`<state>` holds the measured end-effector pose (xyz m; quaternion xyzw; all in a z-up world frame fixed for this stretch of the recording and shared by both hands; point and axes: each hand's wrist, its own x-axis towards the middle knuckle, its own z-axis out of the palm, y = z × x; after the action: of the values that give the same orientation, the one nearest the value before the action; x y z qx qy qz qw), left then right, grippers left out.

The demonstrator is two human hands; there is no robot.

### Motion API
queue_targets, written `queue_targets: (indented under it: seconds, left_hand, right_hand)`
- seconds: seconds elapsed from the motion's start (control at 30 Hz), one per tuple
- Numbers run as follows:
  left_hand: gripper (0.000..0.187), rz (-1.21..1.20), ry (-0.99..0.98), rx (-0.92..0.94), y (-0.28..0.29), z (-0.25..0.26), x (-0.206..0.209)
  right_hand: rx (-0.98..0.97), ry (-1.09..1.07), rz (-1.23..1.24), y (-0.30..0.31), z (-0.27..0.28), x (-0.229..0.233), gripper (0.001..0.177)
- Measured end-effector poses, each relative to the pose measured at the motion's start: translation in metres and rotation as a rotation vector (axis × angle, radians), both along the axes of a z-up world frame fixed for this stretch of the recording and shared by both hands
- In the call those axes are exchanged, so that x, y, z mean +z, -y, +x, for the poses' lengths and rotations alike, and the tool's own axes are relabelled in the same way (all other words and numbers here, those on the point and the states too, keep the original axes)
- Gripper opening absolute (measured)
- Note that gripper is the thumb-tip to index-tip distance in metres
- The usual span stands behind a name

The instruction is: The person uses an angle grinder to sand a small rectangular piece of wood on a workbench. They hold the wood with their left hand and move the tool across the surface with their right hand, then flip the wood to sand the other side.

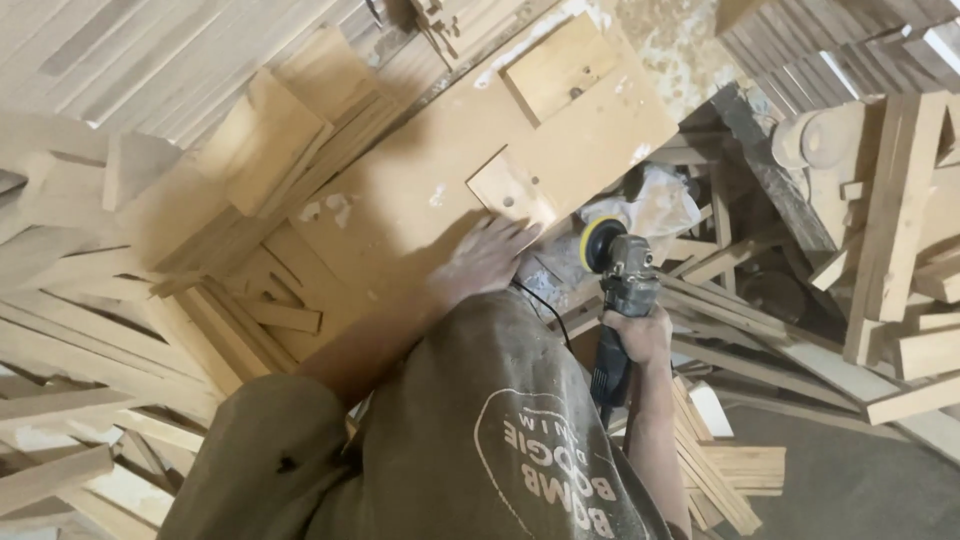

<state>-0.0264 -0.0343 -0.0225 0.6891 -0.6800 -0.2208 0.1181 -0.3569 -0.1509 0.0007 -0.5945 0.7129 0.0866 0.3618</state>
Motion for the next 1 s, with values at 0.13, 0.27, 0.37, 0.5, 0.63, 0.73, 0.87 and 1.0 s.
queue_targets:
  seconds: [0.13,0.27,0.37,0.5,0.63,0.73,0.87,1.0]
  left_hand:
    - [0.074,-0.119,0.473,0.087,0.066,0.028,-0.039]
    - [0.085,0.162,0.338,-0.088,0.082,0.077,-0.066]
    - [0.091,0.089,0.429,-0.053,0.054,0.083,-0.087]
    - [0.125,0.153,0.353,0.099,0.016,0.069,-0.077]
    - [0.140,0.295,0.219,0.194,-0.004,0.055,-0.032]
    - [0.119,0.311,0.252,0.235,-0.002,0.058,-0.042]
    - [0.118,0.288,0.314,0.209,0.001,0.061,-0.041]
    - [0.118,0.311,0.265,0.207,0.000,0.059,-0.051]
  right_hand:
    - [0.027,0.003,-0.019,-0.007,0.011,0.013,0.068]
    - [0.079,-0.055,0.024,-0.005,0.023,0.026,0.070]
    - [0.121,-0.071,0.056,-0.004,0.032,0.030,0.069]
    - [0.207,-0.094,0.093,0.002,0.060,0.045,0.069]
    - [0.324,-0.170,0.097,0.009,0.086,0.045,0.062]
    - [0.412,-0.202,0.078,0.014,0.136,0.079,0.051]
    - [0.483,-0.195,0.098,0.028,0.177,0.070,0.064]
    - [0.484,-0.095,0.018,0.066,0.188,0.047,0.069]
